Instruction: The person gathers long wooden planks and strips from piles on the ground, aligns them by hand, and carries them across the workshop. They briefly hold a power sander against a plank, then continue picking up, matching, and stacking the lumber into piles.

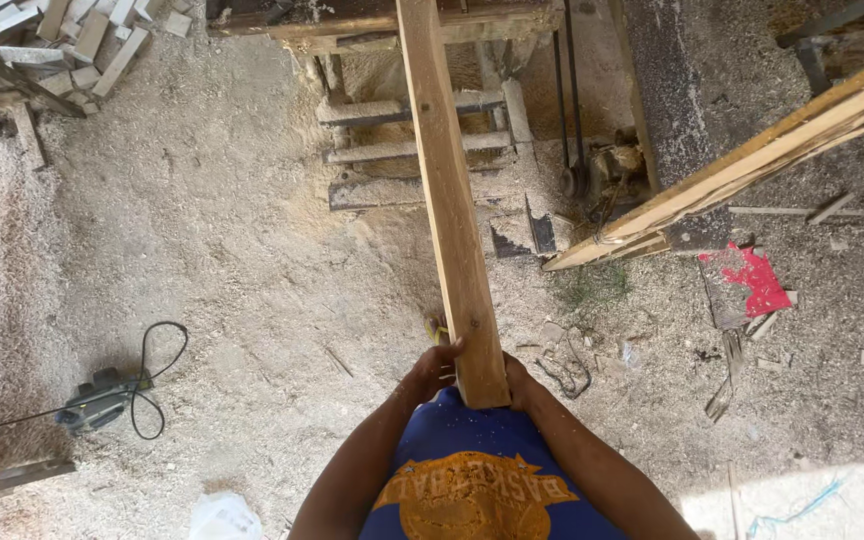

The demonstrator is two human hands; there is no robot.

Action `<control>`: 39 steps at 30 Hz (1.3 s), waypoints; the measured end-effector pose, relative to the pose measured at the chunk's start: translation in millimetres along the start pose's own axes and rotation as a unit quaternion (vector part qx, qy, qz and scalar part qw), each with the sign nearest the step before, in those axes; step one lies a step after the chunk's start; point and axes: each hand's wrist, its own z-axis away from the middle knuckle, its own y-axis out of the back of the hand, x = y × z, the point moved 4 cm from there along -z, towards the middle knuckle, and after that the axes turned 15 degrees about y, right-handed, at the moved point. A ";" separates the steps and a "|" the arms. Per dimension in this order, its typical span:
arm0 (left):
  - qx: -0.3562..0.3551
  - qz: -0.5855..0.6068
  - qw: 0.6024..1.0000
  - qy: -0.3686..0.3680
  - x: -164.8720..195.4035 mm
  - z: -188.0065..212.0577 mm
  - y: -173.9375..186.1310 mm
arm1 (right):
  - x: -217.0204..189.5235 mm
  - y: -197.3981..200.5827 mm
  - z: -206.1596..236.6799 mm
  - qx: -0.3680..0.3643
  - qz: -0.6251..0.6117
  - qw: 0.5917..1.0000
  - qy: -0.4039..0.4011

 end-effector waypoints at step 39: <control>0.002 0.002 1.000 -0.012 75.9 -21.8 18.4 | -56.0 -9.2 -61.6 -0.013 -0.028 0.999 0.011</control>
